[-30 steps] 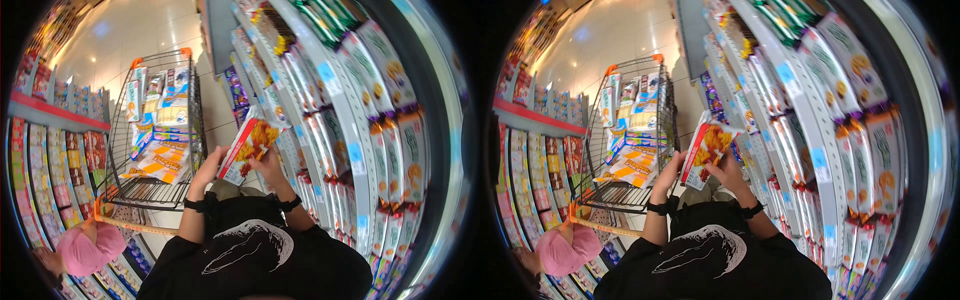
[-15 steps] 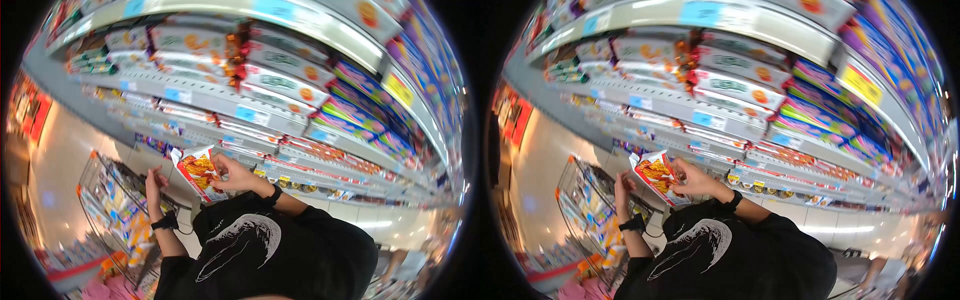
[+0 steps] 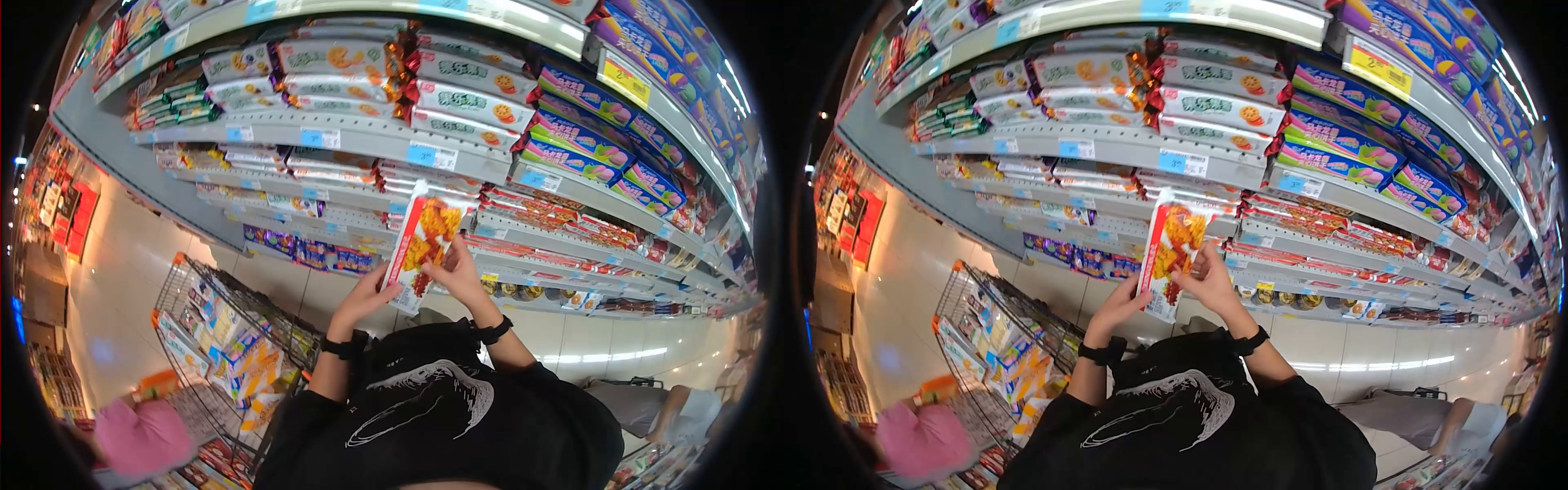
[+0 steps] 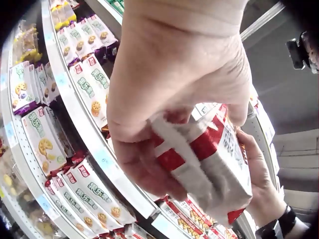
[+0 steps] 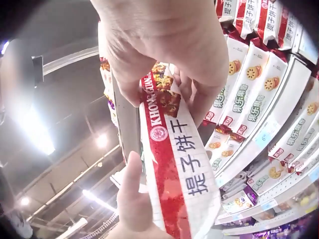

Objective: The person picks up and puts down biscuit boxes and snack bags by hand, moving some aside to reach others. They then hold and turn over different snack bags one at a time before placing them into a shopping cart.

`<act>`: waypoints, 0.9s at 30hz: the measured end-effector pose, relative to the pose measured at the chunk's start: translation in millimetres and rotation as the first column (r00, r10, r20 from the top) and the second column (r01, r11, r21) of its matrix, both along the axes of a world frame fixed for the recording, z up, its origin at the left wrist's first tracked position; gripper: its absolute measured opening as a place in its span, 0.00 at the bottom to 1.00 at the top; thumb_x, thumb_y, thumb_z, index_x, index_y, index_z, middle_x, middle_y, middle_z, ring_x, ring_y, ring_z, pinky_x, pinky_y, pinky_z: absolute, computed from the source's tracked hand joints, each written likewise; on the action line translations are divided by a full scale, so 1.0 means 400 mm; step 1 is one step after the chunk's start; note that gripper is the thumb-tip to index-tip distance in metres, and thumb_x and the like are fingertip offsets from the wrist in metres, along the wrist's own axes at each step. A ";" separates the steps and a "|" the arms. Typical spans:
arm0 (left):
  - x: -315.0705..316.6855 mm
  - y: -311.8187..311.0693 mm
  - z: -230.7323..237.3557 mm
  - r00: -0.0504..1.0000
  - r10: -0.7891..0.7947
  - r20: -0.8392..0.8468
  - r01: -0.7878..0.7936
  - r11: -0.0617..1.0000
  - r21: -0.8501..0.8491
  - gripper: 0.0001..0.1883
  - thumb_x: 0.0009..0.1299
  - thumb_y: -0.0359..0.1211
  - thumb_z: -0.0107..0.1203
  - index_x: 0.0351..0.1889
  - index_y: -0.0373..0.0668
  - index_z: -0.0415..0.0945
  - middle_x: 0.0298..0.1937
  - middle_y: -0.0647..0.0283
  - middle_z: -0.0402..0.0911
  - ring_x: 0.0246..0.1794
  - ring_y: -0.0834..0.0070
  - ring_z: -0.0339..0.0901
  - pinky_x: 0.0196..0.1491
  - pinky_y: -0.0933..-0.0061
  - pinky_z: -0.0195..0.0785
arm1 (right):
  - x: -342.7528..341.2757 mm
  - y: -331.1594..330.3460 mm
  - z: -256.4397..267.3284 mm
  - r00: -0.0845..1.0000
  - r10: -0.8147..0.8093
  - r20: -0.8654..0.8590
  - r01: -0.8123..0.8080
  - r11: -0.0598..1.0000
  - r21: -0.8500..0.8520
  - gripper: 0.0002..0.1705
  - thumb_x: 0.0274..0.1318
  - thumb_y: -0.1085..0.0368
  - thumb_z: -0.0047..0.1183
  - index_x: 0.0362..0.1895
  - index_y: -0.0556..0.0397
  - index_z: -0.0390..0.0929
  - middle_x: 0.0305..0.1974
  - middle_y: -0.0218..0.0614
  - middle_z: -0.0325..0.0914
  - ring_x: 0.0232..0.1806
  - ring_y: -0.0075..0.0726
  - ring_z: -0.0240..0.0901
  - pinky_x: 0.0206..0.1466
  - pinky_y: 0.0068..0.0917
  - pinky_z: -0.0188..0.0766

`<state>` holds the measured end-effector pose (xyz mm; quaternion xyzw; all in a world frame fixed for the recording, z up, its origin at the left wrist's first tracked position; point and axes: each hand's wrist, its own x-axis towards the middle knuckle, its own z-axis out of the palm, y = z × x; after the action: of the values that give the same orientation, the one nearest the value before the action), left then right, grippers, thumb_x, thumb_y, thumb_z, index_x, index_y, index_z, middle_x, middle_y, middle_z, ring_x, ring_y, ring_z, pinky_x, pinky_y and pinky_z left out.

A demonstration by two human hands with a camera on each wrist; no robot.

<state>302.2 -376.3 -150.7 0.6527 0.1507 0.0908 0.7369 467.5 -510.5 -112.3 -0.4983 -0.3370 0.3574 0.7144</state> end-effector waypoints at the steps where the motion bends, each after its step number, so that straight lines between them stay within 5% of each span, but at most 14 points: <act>1: -0.002 -0.010 0.018 1.000 -0.015 -0.008 0.015 1.000 -0.005 0.24 0.67 0.38 0.56 0.57 0.35 0.66 0.48 0.63 0.74 0.47 0.80 0.70 0.49 0.76 0.65 | 0.002 -0.008 -0.005 1.000 -0.003 -0.004 0.003 1.000 -0.017 0.29 0.52 0.76 0.56 0.57 0.53 0.59 0.52 0.36 0.72 0.51 0.28 0.72 0.52 0.26 0.70; 4: -0.011 0.000 0.023 0.999 -0.011 0.031 0.010 0.999 0.046 0.24 0.65 0.35 0.58 0.57 0.35 0.66 0.47 0.64 0.75 0.46 0.81 0.71 0.48 0.78 0.66 | -0.007 -0.030 -0.010 0.970 -0.099 -0.223 0.089 0.995 -0.051 0.30 0.53 0.76 0.54 0.59 0.52 0.58 0.53 0.36 0.72 0.53 0.28 0.70 0.51 0.24 0.70; 6: -0.016 0.025 0.034 0.998 -0.018 0.053 0.020 0.998 -0.056 0.24 0.64 0.34 0.59 0.56 0.36 0.68 0.46 0.65 0.77 0.45 0.82 0.72 0.47 0.78 0.67 | -0.007 -0.047 -0.011 0.968 -0.129 -0.214 0.139 0.990 0.029 0.27 0.57 0.71 0.52 0.60 0.50 0.58 0.53 0.36 0.71 0.53 0.30 0.71 0.48 0.27 0.74; 9: -0.023 0.067 0.032 0.994 0.063 0.084 -0.060 0.998 -0.033 0.23 0.62 0.33 0.60 0.54 0.37 0.70 0.43 0.64 0.78 0.41 0.81 0.75 0.44 0.80 0.68 | 0.030 -0.082 -0.006 0.863 -0.240 -0.445 0.290 0.956 0.048 0.22 0.63 0.56 0.44 0.59 0.47 0.60 0.51 0.34 0.71 0.51 0.32 0.73 0.42 0.36 0.80; 12: -0.014 0.075 0.018 0.968 0.194 0.160 -0.176 0.977 -0.123 0.18 0.63 0.32 0.59 0.51 0.37 0.72 0.39 0.63 0.79 0.35 0.82 0.78 0.36 0.84 0.69 | 0.082 -0.124 -0.020 0.837 -0.283 -0.468 0.333 0.943 0.026 0.21 0.63 0.56 0.44 0.56 0.50 0.63 0.49 0.35 0.72 0.48 0.33 0.75 0.39 0.34 0.81; 13: -0.011 0.081 0.010 0.953 0.283 0.111 -0.262 0.950 -0.172 0.17 0.65 0.33 0.58 0.49 0.38 0.73 0.37 0.65 0.79 0.34 0.83 0.77 0.34 0.84 0.69 | 0.093 -0.129 -0.013 0.894 -0.307 -0.327 0.319 0.948 -0.020 0.22 0.64 0.55 0.42 0.57 0.52 0.64 0.49 0.38 0.73 0.47 0.35 0.75 0.43 0.39 0.79; 18: 0.010 0.113 -0.002 0.812 0.580 -0.069 -0.574 0.770 -0.280 0.14 0.70 0.41 0.51 0.43 0.40 0.75 0.33 0.70 0.79 0.31 0.87 0.76 0.32 0.85 0.67 | 0.116 -0.077 0.012 0.957 -0.216 -0.193 0.178 0.964 -0.199 0.18 0.65 0.61 0.42 0.55 0.54 0.66 0.50 0.38 0.72 0.48 0.35 0.74 0.43 0.37 0.80; 22: 0.023 0.143 0.051 0.811 0.585 -0.013 -0.543 0.744 -0.389 0.17 0.70 0.43 0.50 0.45 0.40 0.75 0.36 0.69 0.79 0.35 0.85 0.76 0.37 0.83 0.67 | 0.157 -0.042 0.020 0.940 -0.197 -0.280 0.146 0.970 -0.194 0.16 0.67 0.64 0.38 0.55 0.55 0.65 0.52 0.40 0.69 0.50 0.37 0.73 0.44 0.36 0.81; 27: 0.050 0.134 0.070 0.841 0.541 0.011 -0.511 0.800 -0.315 0.19 0.71 0.42 0.49 0.52 0.38 0.72 0.41 0.66 0.79 0.39 0.82 0.77 0.38 0.80 0.68 | 0.216 -0.049 0.024 0.957 -0.193 -0.215 0.149 0.968 -0.204 0.16 0.66 0.62 0.40 0.56 0.51 0.66 0.52 0.35 0.69 0.52 0.34 0.70 0.46 0.39 0.78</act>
<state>322.0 -322.9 -122.7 0.4604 0.3007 0.3006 0.7793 554.0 -530.3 -102.8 -0.5446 -0.1717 0.3798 0.7278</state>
